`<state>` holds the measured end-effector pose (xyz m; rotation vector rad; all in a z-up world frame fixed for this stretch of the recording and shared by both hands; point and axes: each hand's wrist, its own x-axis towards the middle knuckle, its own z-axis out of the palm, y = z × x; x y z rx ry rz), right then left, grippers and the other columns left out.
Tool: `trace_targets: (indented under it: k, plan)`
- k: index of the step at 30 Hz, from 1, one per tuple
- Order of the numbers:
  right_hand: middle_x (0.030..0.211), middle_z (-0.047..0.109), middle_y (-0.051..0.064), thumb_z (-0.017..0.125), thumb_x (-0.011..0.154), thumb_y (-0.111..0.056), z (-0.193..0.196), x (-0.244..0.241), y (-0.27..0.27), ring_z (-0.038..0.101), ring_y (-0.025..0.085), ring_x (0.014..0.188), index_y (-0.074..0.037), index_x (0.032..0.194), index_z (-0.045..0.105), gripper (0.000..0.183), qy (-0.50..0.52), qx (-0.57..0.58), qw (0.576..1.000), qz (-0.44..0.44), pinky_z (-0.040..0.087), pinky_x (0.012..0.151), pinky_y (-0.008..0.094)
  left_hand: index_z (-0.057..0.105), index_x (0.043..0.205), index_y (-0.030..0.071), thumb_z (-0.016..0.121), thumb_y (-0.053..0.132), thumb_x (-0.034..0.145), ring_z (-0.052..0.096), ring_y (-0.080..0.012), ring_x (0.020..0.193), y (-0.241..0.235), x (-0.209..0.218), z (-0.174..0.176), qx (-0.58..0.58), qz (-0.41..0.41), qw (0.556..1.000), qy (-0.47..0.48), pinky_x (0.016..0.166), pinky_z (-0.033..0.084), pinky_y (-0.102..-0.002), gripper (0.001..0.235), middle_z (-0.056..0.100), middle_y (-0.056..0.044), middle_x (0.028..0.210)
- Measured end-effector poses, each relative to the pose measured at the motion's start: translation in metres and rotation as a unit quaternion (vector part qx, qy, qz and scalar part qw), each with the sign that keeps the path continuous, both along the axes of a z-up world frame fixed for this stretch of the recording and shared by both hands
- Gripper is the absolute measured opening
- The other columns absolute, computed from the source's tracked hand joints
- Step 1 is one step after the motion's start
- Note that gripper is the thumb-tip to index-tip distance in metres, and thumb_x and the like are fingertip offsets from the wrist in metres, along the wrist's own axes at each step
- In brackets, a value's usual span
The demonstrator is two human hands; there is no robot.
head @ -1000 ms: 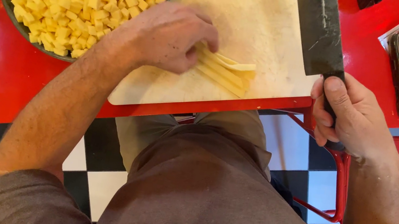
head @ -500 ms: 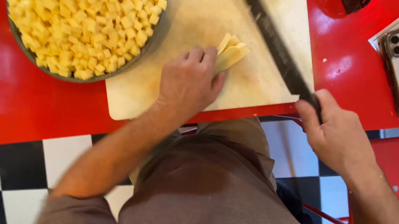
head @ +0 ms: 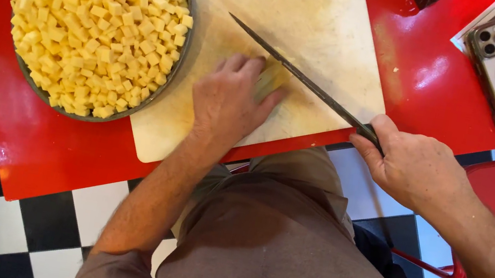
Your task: Chopping cheese into small cubes on a cutting board.
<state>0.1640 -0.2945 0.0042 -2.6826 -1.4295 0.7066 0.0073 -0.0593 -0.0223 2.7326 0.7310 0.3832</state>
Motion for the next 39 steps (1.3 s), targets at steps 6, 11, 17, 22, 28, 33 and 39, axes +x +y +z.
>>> trace_targets:
  k: [6, 11, 17, 22, 28, 33, 39]
  plan:
    - [0.059, 0.066, 0.019, 0.053, 0.099, -0.051, -0.002, -0.001, -0.002, 0.07, 0.041, 0.063, -0.008, 0.105, 0.055, 0.043, 0.005, -0.02, 1.0, 0.005, 0.056, 0.056, 0.053, 0.068, 0.13, 0.002, 0.068, 0.014, 0.09, 0.065, -0.0349, 0.125, 0.043, -0.002, -0.01, 0.024, -0.088, 0.993, -0.074, 0.1, 0.056, -0.042, 0.042, 0.068, -0.019, 0.133]
    - [0.059, 0.064, 0.018, 0.057, 0.101, -0.048, -0.023, 0.001, -0.003, 0.069, 0.041, 0.06, -0.006, 0.101, 0.055, 0.043, -0.063, 0.028, 0.997, 0.033, 0.054, 0.052, 0.055, 0.067, 0.134, 0.001, 0.061, 0.0, 0.087, 0.061, -0.0365, 0.133, 0.054, -0.001, -0.019, -0.003, -0.143, 0.989, -0.047, 0.109, 0.053, -0.044, 0.048, 0.066, -0.021, 0.138]
    - [0.062, 0.062, 0.022, 0.059, 0.098, -0.047, 0.005, 0.013, 0.018, 0.068, 0.044, 0.055, -0.019, 0.11, 0.059, 0.03, 0.304, -0.072, 0.929, -0.197, 0.056, 0.053, 0.053, 0.07, 0.123, 0.003, 0.077, 0.023, 0.094, 0.069, -0.0354, 0.112, 0.014, -0.015, -0.019, -0.015, -0.122, 0.988, -0.098, 0.094, 0.055, -0.045, 0.036, 0.072, -0.017, 0.122]
    - [0.066, 0.063, 0.021, 0.057, 0.101, -0.046, -0.009, 0.009, 0.003, 0.067, 0.044, 0.061, -0.011, 0.106, 0.059, 0.036, 0.189, 0.024, 0.974, -0.12, 0.053, 0.055, 0.054, 0.071, 0.12, 0.005, 0.077, 0.019, 0.097, 0.071, -0.031, 0.11, 0.008, -0.018, -0.015, -0.033, -0.096, 0.988, -0.112, 0.093, 0.057, -0.044, 0.028, 0.074, -0.012, 0.119]
    - [0.063, 0.066, 0.019, 0.055, 0.1, -0.047, 0.001, -0.001, -0.001, 0.069, 0.042, 0.065, -0.01, 0.111, 0.056, 0.039, 0.017, 0.013, 1.0, 0.002, 0.054, 0.058, 0.055, 0.068, 0.13, 0.0, 0.07, 0.011, 0.097, 0.065, -0.0344, 0.124, 0.027, -0.012, -0.006, 0.014, -0.099, 0.982, -0.161, 0.105, 0.054, -0.044, 0.035, 0.069, -0.018, 0.131]
    - [0.061, 0.067, 0.02, 0.054, 0.1, -0.048, -0.002, -0.006, 0.003, 0.07, 0.042, 0.063, -0.008, 0.111, 0.055, 0.041, 0.005, -0.022, 1.0, 0.01, 0.055, 0.058, 0.055, 0.069, 0.132, 0.002, 0.063, 0.001, 0.093, 0.06, -0.0367, 0.135, 0.045, -0.013, -0.023, 0.013, -0.103, 0.988, -0.114, 0.11, 0.051, -0.044, 0.04, 0.067, -0.019, 0.137]
    - [0.06, 0.066, 0.022, 0.052, 0.104, -0.047, -0.017, -0.01, 0.004, 0.069, 0.043, 0.061, -0.005, 0.111, 0.055, 0.043, -0.032, -0.05, 0.998, 0.027, 0.056, 0.055, 0.055, 0.067, 0.133, 0.0, 0.06, -0.001, 0.09, 0.061, -0.0375, 0.133, 0.045, -0.016, -0.02, 0.018, -0.121, 0.99, -0.067, 0.11, 0.052, -0.044, 0.044, 0.067, -0.021, 0.137]
